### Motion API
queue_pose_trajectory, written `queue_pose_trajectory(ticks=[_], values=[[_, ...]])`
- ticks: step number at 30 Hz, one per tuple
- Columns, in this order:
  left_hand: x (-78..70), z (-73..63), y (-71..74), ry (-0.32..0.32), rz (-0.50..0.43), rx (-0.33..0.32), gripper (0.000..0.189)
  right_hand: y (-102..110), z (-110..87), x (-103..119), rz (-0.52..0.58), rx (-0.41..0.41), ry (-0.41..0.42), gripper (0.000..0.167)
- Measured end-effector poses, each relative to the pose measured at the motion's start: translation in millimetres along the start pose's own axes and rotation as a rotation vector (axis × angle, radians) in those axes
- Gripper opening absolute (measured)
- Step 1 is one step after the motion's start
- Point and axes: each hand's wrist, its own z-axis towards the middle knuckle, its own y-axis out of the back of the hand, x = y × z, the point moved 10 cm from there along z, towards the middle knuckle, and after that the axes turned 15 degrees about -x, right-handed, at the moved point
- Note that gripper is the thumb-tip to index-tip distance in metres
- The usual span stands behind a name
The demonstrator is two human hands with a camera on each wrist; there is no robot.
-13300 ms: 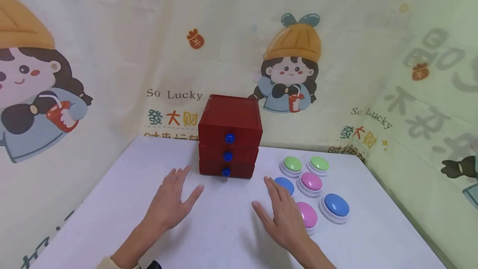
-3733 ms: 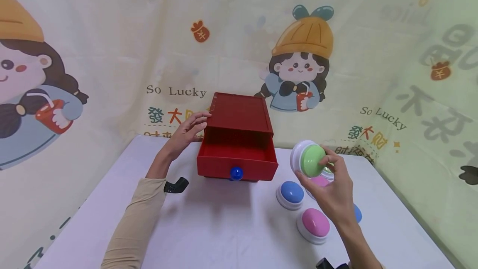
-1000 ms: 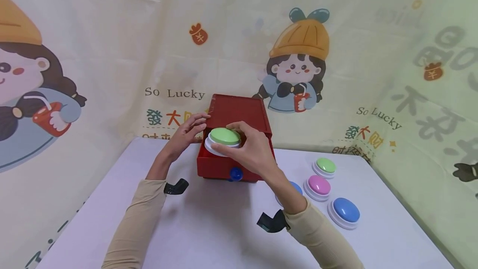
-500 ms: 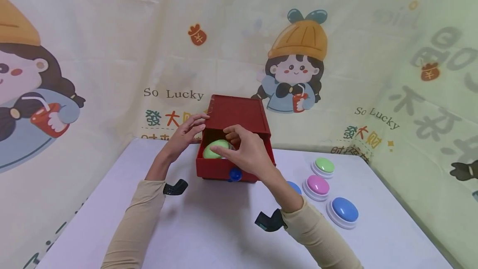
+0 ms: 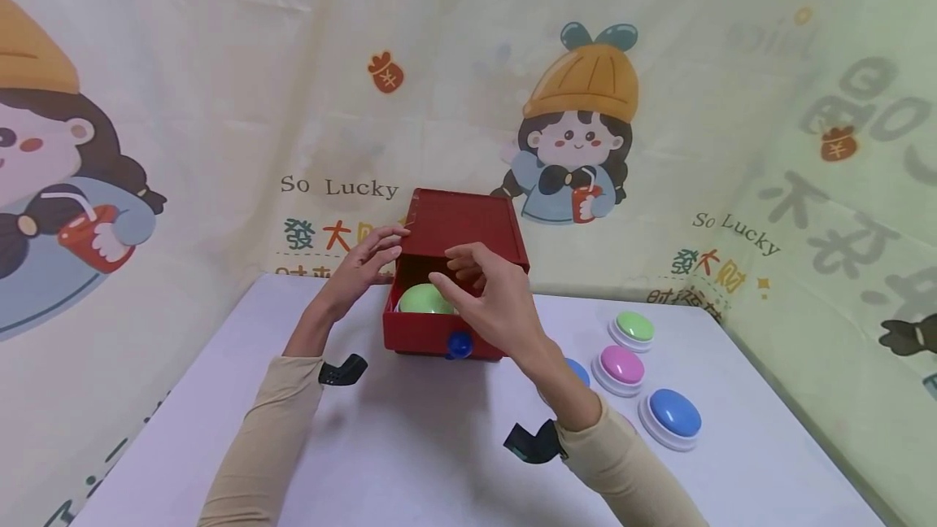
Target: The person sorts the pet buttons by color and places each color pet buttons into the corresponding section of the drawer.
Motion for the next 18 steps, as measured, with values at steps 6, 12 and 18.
queue_pose_trajectory(ticks=[6, 12, 18], values=[[0.1, 0.2, 0.1, -0.005, -0.001, 0.001, 0.050, 26, -11.0, 19, -0.023, -0.176, 0.178, 0.037], [0.5, 0.6, 0.6, -0.005, -0.001, 0.000, 0.050, 45, -30.7, 37, -0.034, -0.314, 0.321, 0.037], [-0.4, 0.1, 0.4, -0.004, 0.000, -0.001, 0.050, 57, -42.5, 42, -0.024, -0.393, 0.370, 0.035]])
